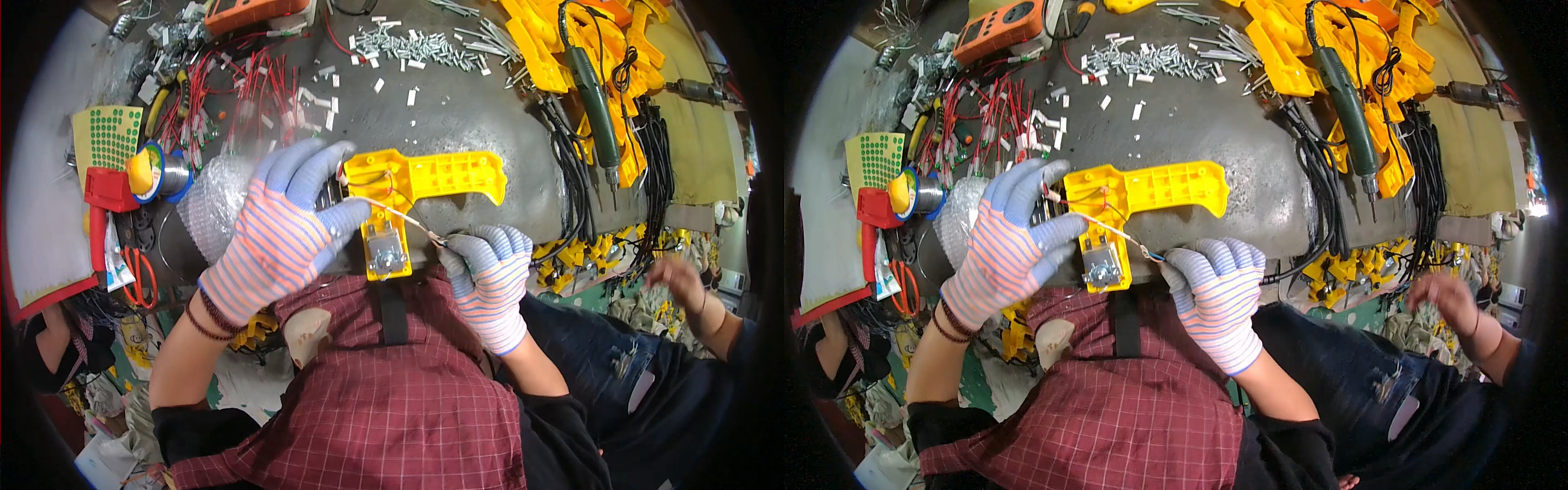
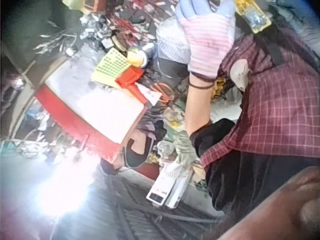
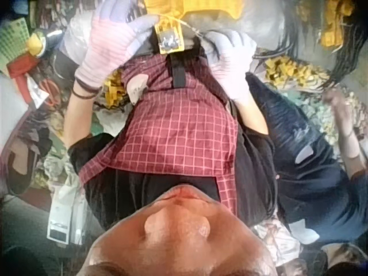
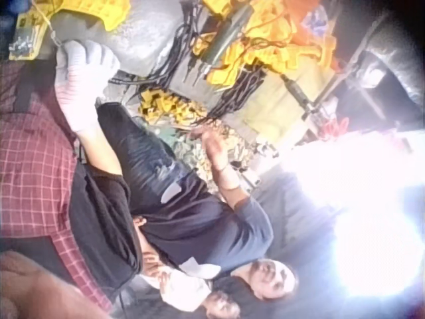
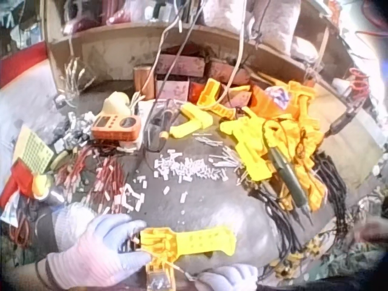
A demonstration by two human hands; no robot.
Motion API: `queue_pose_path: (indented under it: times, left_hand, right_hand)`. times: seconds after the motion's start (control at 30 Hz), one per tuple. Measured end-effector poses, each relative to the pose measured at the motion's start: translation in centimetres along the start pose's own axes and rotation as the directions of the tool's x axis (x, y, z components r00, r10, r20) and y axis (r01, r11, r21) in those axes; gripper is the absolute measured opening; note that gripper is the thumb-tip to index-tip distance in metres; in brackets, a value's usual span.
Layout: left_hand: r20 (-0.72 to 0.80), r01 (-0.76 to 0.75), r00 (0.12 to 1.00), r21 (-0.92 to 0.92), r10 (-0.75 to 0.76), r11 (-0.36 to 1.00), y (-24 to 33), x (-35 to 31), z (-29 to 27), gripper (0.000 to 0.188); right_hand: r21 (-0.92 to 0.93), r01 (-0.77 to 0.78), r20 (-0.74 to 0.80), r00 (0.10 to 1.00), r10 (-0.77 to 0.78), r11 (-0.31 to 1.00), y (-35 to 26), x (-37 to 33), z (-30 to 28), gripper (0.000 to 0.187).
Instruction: Soldering wires and electronic components into a yellow plastic device housing.
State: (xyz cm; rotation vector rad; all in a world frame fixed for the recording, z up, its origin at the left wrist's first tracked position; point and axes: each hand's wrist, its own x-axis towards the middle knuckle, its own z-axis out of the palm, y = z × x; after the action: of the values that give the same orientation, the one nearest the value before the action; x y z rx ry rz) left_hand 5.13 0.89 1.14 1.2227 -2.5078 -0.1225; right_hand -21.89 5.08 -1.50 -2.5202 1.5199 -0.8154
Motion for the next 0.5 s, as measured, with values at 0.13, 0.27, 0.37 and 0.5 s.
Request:
queue_pose_path:
  times: [0.13, 0.27, 0.37, 0.5]
  left_hand:
    - [-0.041, 0.019, 0.999, -0.210, -0.028, 0.977, 0.8, 1.4, -3.3, 0.035]
    - [-0.118, 0.113, 0.977, -0.427, -0.179, 0.897, 1.6, 5.2, -4.1, 0.032]
    - [0.085, 0.043, 0.996, -0.403, -0.010, 0.914, 0.8, 8.5, -1.8, 0.032]
    - [0.250, 0.134, 0.968, -0.531, 0.003, 0.837, -0.2, 10.6, -0.9, 0.026]
  right_hand:
    - [0.215, -0.124, -0.053, 0.989, 0.138, 0.969, -0.2, 1.7, -0.6, 0.016]
    - [0.172, -0.112, 0.006, 0.994, 0.112, 0.979, -0.3, 3.5, -0.9, 0.019]
    - [0.234, -0.123, -0.023, 0.991, 0.132, 0.964, 0.0, 3.1, -0.4, 0.015]
    - [0.212, -0.135, -0.027, 0.989, 0.144, 0.968, 0.0, 3.3, -0.3, 0.019]
